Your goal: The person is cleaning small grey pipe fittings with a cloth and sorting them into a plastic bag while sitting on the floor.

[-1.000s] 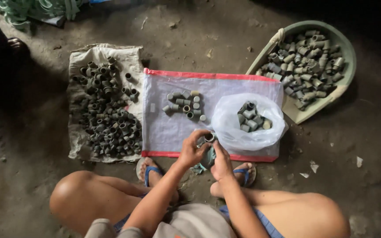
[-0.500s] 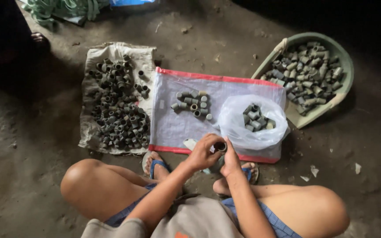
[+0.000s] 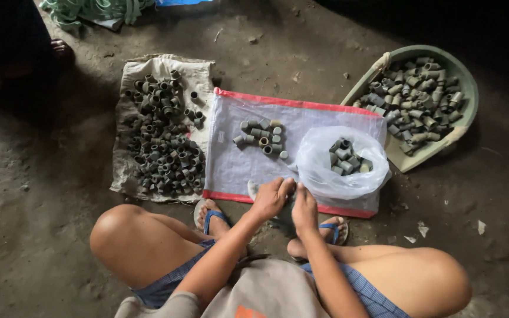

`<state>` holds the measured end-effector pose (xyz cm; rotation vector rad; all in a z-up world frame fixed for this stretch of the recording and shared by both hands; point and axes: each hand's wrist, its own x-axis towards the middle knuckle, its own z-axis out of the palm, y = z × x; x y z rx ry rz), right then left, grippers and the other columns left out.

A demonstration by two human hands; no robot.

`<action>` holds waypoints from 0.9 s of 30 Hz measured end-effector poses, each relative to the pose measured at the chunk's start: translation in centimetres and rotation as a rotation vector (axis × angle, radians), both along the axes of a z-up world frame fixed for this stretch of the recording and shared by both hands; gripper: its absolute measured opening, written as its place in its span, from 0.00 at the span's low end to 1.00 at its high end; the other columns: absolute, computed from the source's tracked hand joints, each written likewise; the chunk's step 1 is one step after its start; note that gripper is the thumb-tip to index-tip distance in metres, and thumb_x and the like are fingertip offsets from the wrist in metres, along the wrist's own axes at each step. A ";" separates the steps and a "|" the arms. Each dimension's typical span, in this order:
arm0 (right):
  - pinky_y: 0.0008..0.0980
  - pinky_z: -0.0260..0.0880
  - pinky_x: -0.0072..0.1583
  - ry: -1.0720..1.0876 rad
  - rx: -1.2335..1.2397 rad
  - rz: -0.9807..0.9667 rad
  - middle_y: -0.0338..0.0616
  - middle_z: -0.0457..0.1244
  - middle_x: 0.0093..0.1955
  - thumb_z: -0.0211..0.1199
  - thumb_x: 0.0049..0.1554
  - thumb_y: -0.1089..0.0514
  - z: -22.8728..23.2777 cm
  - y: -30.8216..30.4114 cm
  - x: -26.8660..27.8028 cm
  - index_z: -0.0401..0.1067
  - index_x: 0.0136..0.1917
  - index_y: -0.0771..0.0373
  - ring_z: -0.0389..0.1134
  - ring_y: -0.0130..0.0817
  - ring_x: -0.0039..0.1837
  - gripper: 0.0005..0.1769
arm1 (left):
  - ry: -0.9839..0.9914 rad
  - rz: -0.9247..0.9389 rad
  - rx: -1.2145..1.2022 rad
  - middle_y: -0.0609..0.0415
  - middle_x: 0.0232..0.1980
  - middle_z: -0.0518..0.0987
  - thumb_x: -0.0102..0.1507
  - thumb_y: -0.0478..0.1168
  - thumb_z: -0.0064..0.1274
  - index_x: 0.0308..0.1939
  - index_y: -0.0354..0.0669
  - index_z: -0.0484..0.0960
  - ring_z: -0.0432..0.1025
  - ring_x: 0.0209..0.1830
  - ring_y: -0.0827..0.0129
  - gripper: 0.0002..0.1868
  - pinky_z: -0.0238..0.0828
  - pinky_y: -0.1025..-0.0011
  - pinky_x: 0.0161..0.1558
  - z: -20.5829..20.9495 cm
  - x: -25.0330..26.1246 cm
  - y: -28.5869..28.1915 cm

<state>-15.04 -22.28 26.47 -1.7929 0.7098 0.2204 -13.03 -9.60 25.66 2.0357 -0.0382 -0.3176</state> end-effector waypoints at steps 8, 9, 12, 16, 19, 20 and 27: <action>0.53 0.72 0.59 -0.218 -0.247 0.261 0.51 0.72 0.49 0.60 0.63 0.42 0.5 0.2 -0.6 0.78 0.56 0.50 0.71 0.55 0.58 0.16 | 0.439 0.233 -0.147 0.37 0.35 0.83 0.63 0.75 0.44 0.29 0.40 0.87 0.77 0.50 0.40 0.40 0.69 0.50 0.53 -1.8 1.6 0.6; 0.53 0.72 0.59 -0.212 -0.244 0.263 0.51 0.72 0.49 0.60 0.63 0.42 0.4 0.1 -0.8 0.78 0.56 0.50 0.71 0.55 0.58 0.16 | 0.445 0.235 -0.145 0.37 0.35 0.83 0.63 0.75 0.44 0.29 0.40 0.87 0.77 0.50 0.40 0.40 0.69 0.50 0.53 -1.7 1.2 0.4; 0.34 0.74 0.47 -0.482 -0.491 0.204 0.33 0.70 0.33 0.76 0.51 0.42 -0.1 -0.1 -0.9 0.80 0.39 0.39 0.75 0.37 0.45 0.07 | 0.510 0.353 -0.242 0.41 0.27 0.78 0.61 0.72 0.49 0.25 0.40 0.84 0.74 0.37 0.48 0.37 0.68 0.55 0.41 -1.2 0.3 0.0; 0.39 0.71 0.47 -0.369 -0.363 0.086 0.42 0.71 0.36 0.79 0.48 0.43 -0.4 -0.5 -0.7 0.80 0.41 0.50 0.73 0.39 0.44 0.14 | 0.611 0.488 -0.333 0.41 0.18 0.74 0.59 0.70 0.53 0.21 0.37 0.81 0.74 0.24 0.53 0.36 0.67 0.59 0.32 0.5 0.1 -0.4; 0.43 0.71 0.50 -0.196 -0.171 0.133 0.43 0.71 0.40 0.74 0.53 0.41 1.3 -0.7 -0.9 0.78 0.47 0.51 0.72 0.37 0.48 0.16 | 0.605 0.389 -0.241 0.40 0.33 0.81 0.57 0.75 0.52 0.33 0.41 0.87 0.78 0.44 0.47 0.37 0.71 0.57 0.48 -0.4 -0.5 -0.7; 0.44 0.72 0.54 -0.115 -0.088 0.191 0.45 0.72 0.45 0.71 0.56 0.41 2.1 -0.6 -1.0 0.78 0.52 0.51 0.73 0.38 0.52 0.17 | 0.583 0.328 -0.204 0.44 0.45 0.85 0.55 0.77 0.55 0.42 0.48 0.90 0.77 0.56 0.48 0.38 0.71 0.56 0.56 -1.0 -0.7 -0.6; 0.38 0.71 0.49 -0.163 0.024 0.051 0.41 0.68 0.39 0.68 0.60 0.44 -1.3 -1.7 -0.8 0.76 0.48 0.54 0.67 0.33 0.44 0.13 | 0.421 0.093 -0.446 0.26 0.65 0.73 0.70 0.68 0.40 0.61 0.29 0.79 0.62 0.73 0.36 0.41 0.52 0.45 0.75 2.5 -1.2 0.4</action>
